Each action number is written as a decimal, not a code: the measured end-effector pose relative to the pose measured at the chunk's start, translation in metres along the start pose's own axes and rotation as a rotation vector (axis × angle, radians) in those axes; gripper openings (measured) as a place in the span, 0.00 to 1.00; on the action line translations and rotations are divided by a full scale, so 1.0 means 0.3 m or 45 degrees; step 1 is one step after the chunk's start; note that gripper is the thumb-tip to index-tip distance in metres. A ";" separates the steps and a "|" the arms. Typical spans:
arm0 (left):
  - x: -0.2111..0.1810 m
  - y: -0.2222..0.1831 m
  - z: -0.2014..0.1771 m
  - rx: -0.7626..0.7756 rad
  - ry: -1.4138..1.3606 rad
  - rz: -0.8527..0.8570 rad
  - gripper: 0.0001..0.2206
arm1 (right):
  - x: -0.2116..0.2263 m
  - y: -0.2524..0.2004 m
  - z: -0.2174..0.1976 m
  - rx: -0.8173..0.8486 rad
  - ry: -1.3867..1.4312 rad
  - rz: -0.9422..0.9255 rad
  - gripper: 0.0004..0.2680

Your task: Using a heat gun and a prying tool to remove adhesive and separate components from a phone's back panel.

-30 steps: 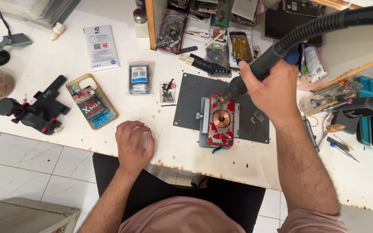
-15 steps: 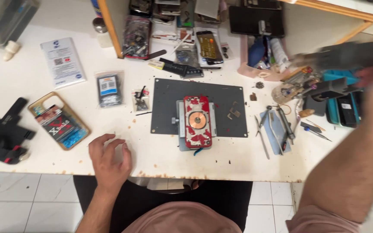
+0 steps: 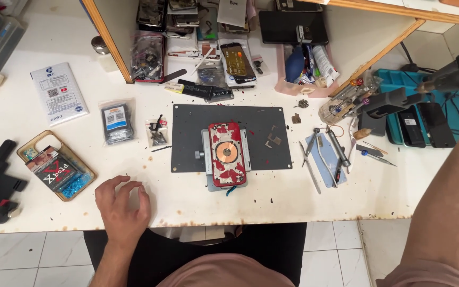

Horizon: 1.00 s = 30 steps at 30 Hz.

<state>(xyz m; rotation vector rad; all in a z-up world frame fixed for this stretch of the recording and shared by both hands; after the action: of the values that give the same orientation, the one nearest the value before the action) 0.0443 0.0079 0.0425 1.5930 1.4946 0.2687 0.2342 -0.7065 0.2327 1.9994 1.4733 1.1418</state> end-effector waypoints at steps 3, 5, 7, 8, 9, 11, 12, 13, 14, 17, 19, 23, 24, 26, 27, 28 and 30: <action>0.000 -0.002 0.004 0.003 0.017 -0.003 0.04 | -0.207 0.024 0.120 -0.019 -0.142 0.012 0.23; -0.002 0.001 0.005 -0.007 0.020 0.005 0.04 | -0.315 0.074 0.202 -0.025 -0.187 0.017 0.24; -0.001 -0.001 0.003 -0.006 0.019 -0.019 0.04 | -0.388 0.092 0.316 0.193 -0.759 -0.294 0.22; 0.002 -0.003 0.005 -0.004 0.022 -0.019 0.04 | -0.330 0.080 0.310 0.196 -0.757 -0.294 0.22; 0.005 -0.006 0.008 -0.001 0.025 -0.025 0.04 | -0.294 0.075 0.272 0.058 -0.365 -0.085 0.17; 0.005 -0.006 0.009 0.012 0.026 -0.028 0.04 | -0.261 0.053 0.235 -0.071 0.029 0.134 0.21; 0.001 -0.003 0.008 0.008 0.024 -0.023 0.03 | -0.249 0.050 0.237 -0.036 -0.072 0.131 0.22; -0.003 -0.001 0.006 0.005 0.022 -0.017 0.03 | -0.236 0.048 0.238 -0.001 -0.173 0.128 0.23; -0.002 -0.001 0.007 0.009 0.022 -0.016 0.03 | -0.232 0.047 0.240 0.001 -0.175 0.131 0.23; 0.001 -0.002 0.006 0.004 0.027 -0.015 0.03 | -0.211 0.013 0.258 0.165 0.109 0.230 0.18; 0.002 -0.004 0.005 0.008 0.018 -0.019 0.03 | -0.080 -0.052 0.229 0.198 0.327 -0.282 0.14; -0.008 -0.003 -0.005 0.025 -0.002 -0.005 0.03 | -0.031 -0.077 0.200 0.244 0.335 -0.322 0.10; -0.011 0.003 -0.003 0.023 0.012 0.016 0.03 | -0.047 -0.073 0.191 0.206 0.384 -0.206 0.10; -0.018 0.009 0.003 0.027 0.018 0.046 0.02 | -0.076 -0.077 0.168 0.165 0.429 -0.080 0.11; -0.016 0.008 0.005 0.027 0.017 0.038 0.02 | -0.080 -0.085 0.159 0.204 0.391 -0.114 0.12; -0.014 0.004 0.004 0.023 0.020 0.026 0.03 | -0.077 -0.089 0.159 0.247 0.358 -0.152 0.13; -0.012 0.003 0.002 0.026 0.017 0.024 0.03 | -0.110 -0.116 0.125 0.248 0.163 -0.032 0.17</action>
<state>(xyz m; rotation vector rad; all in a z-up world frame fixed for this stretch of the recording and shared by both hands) 0.0444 0.0046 0.0445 1.6255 1.4971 0.2758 0.2402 -0.7190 0.1734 2.0603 1.7291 1.1744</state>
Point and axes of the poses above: each hand's wrist, its own y-axis towards the middle knuckle, its own z-axis out of the palm, x = y × z, the point moved 6 cm from there along y, towards the middle knuckle, and after that the axes turned 5 degrees about y, right-handed, at the moved point
